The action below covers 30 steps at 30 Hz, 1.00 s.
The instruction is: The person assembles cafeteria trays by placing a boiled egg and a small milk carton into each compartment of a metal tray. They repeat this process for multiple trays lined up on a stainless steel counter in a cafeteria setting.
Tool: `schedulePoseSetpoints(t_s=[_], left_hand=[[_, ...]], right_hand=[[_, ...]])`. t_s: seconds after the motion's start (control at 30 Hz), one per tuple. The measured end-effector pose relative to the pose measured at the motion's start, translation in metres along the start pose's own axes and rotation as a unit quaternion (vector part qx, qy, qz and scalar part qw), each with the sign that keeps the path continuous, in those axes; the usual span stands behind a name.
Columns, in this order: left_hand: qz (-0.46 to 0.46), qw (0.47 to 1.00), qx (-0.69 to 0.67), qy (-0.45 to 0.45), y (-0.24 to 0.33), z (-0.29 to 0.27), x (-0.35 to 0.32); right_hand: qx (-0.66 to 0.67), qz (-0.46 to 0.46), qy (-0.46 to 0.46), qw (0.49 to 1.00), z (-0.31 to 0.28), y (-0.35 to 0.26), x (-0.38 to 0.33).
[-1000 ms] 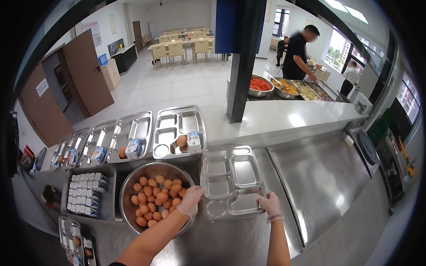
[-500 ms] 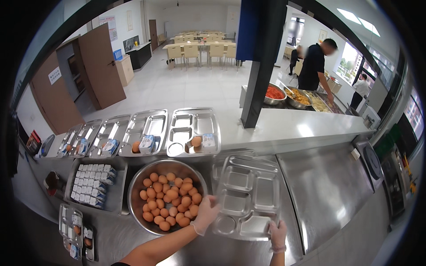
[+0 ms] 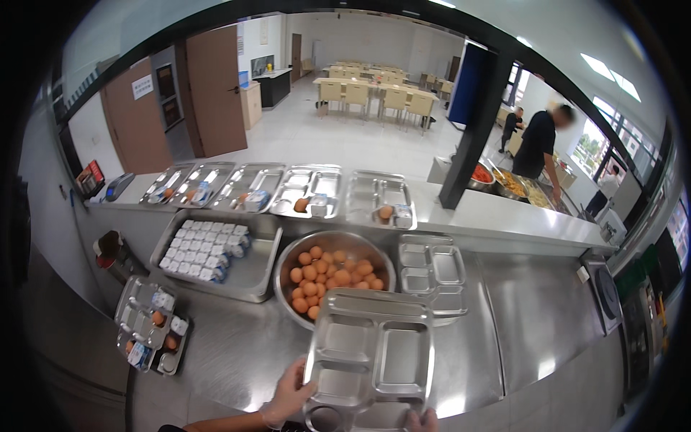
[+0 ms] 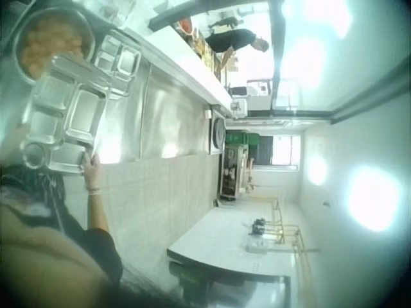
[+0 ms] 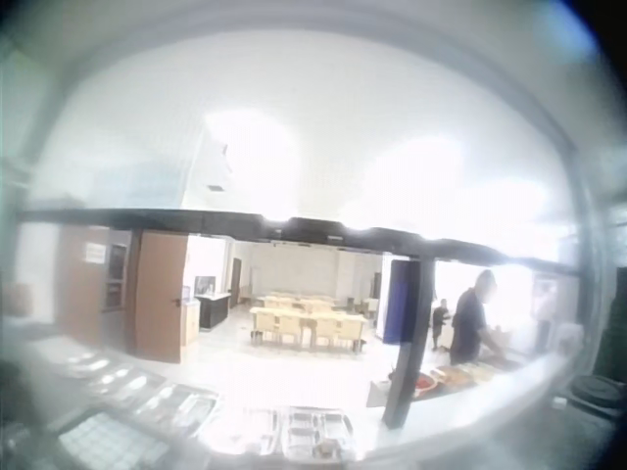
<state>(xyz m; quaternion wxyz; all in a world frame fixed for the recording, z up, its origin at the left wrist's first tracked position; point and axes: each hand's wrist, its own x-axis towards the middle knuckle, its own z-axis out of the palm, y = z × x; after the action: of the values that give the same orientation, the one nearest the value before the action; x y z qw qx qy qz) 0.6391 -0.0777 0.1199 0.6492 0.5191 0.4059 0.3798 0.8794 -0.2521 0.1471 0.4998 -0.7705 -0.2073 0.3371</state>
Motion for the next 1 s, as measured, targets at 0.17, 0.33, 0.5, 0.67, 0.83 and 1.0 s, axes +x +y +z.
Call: schedulePoseSetpoints(t_s=[0.17, 0.33, 0.5, 0.67, 0.83, 1.0], left_hand=[[0.013, 0.958, 0.223, 0.177, -0.008, -0.112, -0.080], [0.022, 0.907, 0.296, 0.299, -0.049, -0.201, -0.125], [0.012, 0.878, 0.351, 0.326, -0.094, -0.264, -0.125], [0.018, 0.874, 0.371, 0.314, -0.126, -0.294, -0.102], [-0.035, 0.843, 0.425, 0.329, -0.108, -0.289, -0.088], [-0.080, 0.818, 0.444, 0.357, -0.104, -0.295, -0.078]], right_hand=[[-0.167, -0.182, -0.050, 0.968, 0.103, 0.062, -0.015], [-0.175, -0.219, -0.124, 0.952, 0.218, 0.097, -0.048], [-0.181, -0.241, -0.121, 0.946, 0.295, 0.135, -0.059], [-0.266, -0.240, -0.112, 0.927, 0.315, 0.126, -0.069], [-0.315, -0.212, -0.065, 0.923, 0.318, 0.112, -0.066], [-0.345, -0.188, -0.077, 0.916, 0.320, 0.107, -0.058]])
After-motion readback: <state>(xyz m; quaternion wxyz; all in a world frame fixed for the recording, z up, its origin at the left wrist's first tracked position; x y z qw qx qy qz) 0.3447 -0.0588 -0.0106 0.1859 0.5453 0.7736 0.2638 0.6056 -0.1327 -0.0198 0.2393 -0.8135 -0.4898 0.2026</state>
